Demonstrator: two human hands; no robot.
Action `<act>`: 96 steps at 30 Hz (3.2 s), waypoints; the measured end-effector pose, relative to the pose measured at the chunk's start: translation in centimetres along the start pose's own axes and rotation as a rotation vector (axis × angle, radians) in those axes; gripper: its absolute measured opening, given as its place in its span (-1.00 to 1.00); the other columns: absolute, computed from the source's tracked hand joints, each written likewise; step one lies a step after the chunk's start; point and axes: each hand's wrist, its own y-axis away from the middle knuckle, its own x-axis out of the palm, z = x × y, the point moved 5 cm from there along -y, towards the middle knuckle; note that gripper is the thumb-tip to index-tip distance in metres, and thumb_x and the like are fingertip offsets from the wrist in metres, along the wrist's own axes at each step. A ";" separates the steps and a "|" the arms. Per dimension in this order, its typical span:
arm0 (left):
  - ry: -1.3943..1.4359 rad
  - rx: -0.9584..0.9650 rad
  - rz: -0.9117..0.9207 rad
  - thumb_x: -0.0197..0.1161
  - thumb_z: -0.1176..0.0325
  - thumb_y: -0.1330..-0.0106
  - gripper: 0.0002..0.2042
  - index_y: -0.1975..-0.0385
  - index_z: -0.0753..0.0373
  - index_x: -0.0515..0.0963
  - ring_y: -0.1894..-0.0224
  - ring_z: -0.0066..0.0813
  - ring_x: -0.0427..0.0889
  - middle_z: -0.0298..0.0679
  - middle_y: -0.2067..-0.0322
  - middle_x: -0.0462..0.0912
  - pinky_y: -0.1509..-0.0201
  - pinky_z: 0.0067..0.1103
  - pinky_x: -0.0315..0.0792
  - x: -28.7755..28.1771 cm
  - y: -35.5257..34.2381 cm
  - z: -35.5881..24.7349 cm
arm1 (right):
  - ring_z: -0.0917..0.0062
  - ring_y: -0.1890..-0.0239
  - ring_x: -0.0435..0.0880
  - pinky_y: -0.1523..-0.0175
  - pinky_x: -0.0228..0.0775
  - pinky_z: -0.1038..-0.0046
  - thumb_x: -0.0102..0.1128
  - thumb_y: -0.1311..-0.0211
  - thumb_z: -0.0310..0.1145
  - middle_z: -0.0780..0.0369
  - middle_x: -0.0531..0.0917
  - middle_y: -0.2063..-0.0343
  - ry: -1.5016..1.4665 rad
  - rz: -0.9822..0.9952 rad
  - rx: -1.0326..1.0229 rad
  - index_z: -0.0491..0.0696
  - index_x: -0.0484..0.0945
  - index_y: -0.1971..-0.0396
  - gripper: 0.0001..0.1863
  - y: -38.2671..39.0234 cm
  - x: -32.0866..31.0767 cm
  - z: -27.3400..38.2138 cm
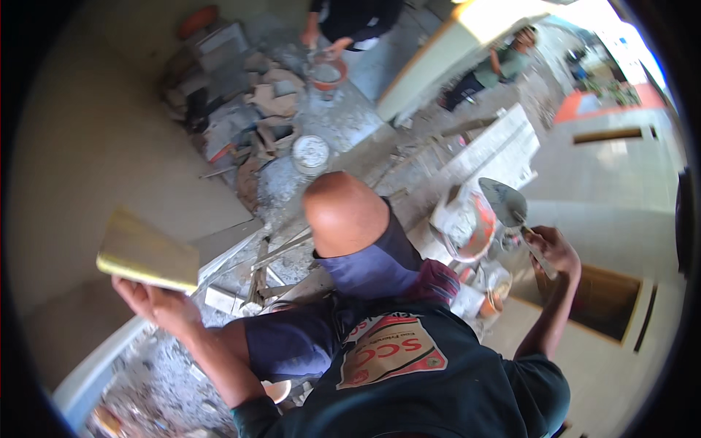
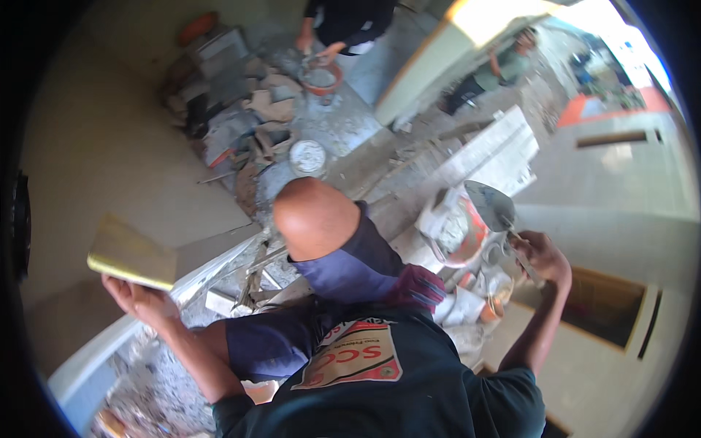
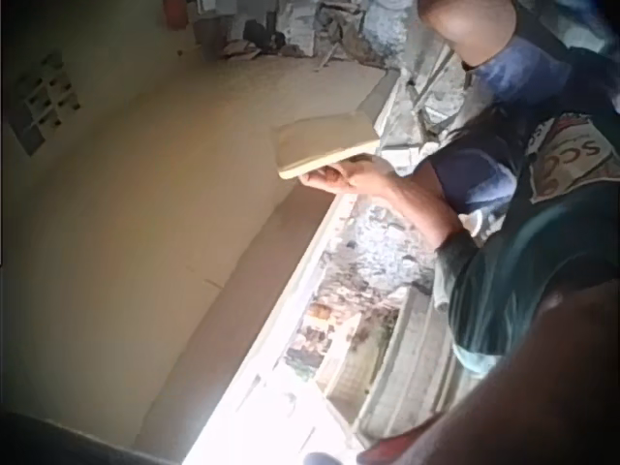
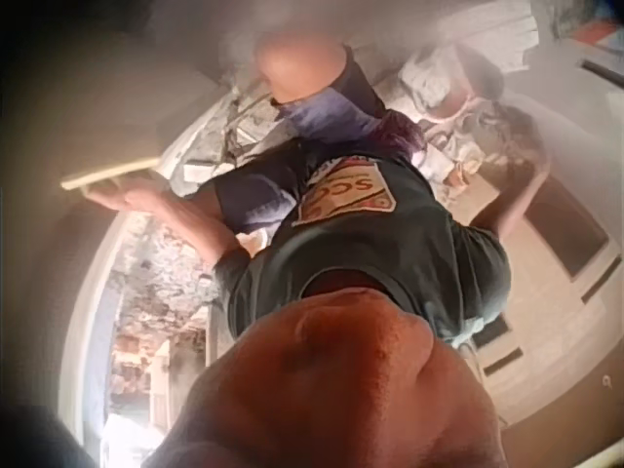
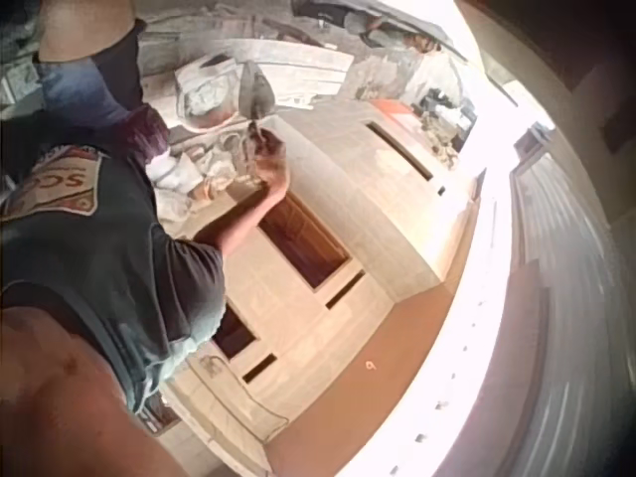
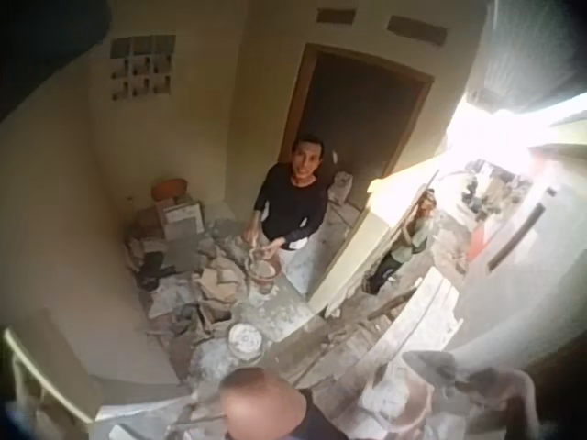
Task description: The person wipes a pillar edge with a sponge, applies plaster using a trowel, and dips a foam float into a bucket of water before rubbing down the pillar surface.
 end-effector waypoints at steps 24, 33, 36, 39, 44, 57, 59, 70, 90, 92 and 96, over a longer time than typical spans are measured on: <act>1.468 -0.259 -0.180 0.15 0.51 -0.32 -0.63 -0.11 0.46 0.37 0.12 -0.29 0.50 -0.04 0.07 0.44 0.14 -0.50 0.48 -6.7 7.1 -9.2 | 0.12 0.41 0.64 0.31 0.50 0.27 0.42 -0.01 -0.48 0.00 0.60 0.38 -0.041 0.252 -2.225 -0.22 0.47 0.11 -0.57 7.2 24.4 34.9; 1.361 -0.139 -0.139 0.40 0.34 -0.06 -0.35 -0.19 0.37 0.36 -0.12 -0.10 0.45 0.06 -0.10 0.41 -0.23 -0.26 0.44 -10.9 9.9 -5.5 | 0.71 0.55 0.35 0.54 0.23 0.64 0.18 -0.37 -0.21 0.29 0.47 0.42 -0.668 -0.483 -1.450 -0.18 0.40 -0.11 -0.55 -9.5 11.4 39.4; 1.464 -0.124 0.042 0.22 0.30 -0.21 -0.40 -0.25 0.38 0.30 -0.22 0.05 0.41 0.12 -0.18 0.39 -0.33 -0.15 0.36 -11.3 9.7 -3.7 | 0.69 0.62 0.38 0.63 0.21 0.65 0.12 -0.39 -0.25 0.26 0.46 0.45 -0.728 -0.121 -1.608 -0.17 0.37 -0.08 -0.60 -6.9 10.7 41.8; 1.509 -0.258 0.116 0.09 0.32 -0.28 -0.45 -0.28 0.40 0.27 -0.21 0.06 0.45 0.11 -0.21 0.39 -0.33 -0.15 0.37 -10.7 8.4 -0.8 | 0.60 0.75 0.44 0.74 0.29 0.58 0.13 -0.34 -0.19 0.14 0.51 0.51 -0.792 0.852 -1.543 -0.19 0.32 0.06 -0.60 2.4 15.5 41.6; 1.663 -0.333 0.408 0.03 0.32 -0.32 -0.55 -0.19 0.36 0.39 -0.19 -0.14 0.51 -0.06 -0.16 0.51 -0.30 -0.21 0.38 -6.9 7.2 -1.5 | 0.39 0.67 0.52 0.64 0.44 0.40 0.14 -0.30 -0.12 -0.05 0.50 0.49 -0.199 1.687 -1.149 -0.34 0.34 0.06 -0.47 15.0 24.5 39.5; 1.643 0.243 -0.263 0.03 0.36 -0.34 -0.65 -0.05 0.42 0.45 -0.01 -0.04 0.57 0.07 0.01 0.56 -0.12 -0.21 0.51 -26.5 7.4 -6.7 | 0.68 0.60 0.48 0.57 0.37 0.62 -0.04 -0.48 -0.29 0.22 0.53 0.40 0.536 1.325 -1.333 -0.25 0.43 -0.05 -0.65 25.7 26.4 44.9; 1.528 0.329 -0.426 0.08 0.39 -0.31 -0.67 0.00 0.45 0.48 0.03 -0.05 0.56 0.09 0.04 0.55 -0.04 -0.27 0.55 -27.8 8.6 -6.6 | 0.64 0.58 0.51 0.52 0.43 0.60 -0.03 -0.41 -0.38 0.19 0.56 0.38 0.324 1.190 -1.635 -0.28 0.39 -0.11 -0.63 30.5 21.7 46.9; 1.485 0.395 -0.582 0.01 0.30 -0.34 -0.58 -0.12 0.42 0.41 -0.04 -0.02 0.59 0.07 -0.05 0.55 -0.15 -0.16 0.51 -29.6 15.0 -0.7 | 0.70 0.68 0.48 0.65 0.39 0.57 0.04 -0.39 -0.21 0.30 0.52 0.53 -0.078 0.071 -2.147 -0.17 0.50 0.34 -0.70 48.9 9.8 51.2; 1.293 0.506 -0.615 -0.02 0.23 -0.40 -0.57 -0.11 0.44 0.39 -0.02 -0.05 0.59 0.06 -0.04 0.55 -0.14 -0.21 0.52 -31.6 24.9 1.1 | 0.70 0.72 0.45 0.69 0.31 0.57 0.03 -0.31 -0.24 0.34 0.42 0.69 0.045 -0.291 -2.195 -0.15 0.43 0.58 -0.67 51.3 10.7 50.1; 1.240 0.638 -0.531 -0.02 0.27 -0.42 -0.56 -0.15 0.49 0.35 -0.10 0.02 0.53 0.11 -0.10 0.50 -0.26 -0.18 0.44 -32.2 26.5 0.9 | 0.70 0.72 0.45 0.69 0.30 0.56 0.03 -0.30 -0.24 0.34 0.41 0.69 0.147 -0.291 -2.196 -0.15 0.43 0.59 -0.67 51.1 10.8 50.4; 1.204 0.537 -0.942 0.00 0.24 -0.42 -0.63 -0.03 0.42 0.43 0.09 -0.14 0.64 0.03 0.07 0.59 0.02 -0.30 0.61 -32.5 29.9 -0.4 | 0.71 0.72 0.43 0.69 0.28 0.56 0.04 -0.27 -0.23 0.35 0.40 0.70 0.209 -0.269 -2.181 -0.13 0.40 0.64 -0.65 51.5 11.1 50.2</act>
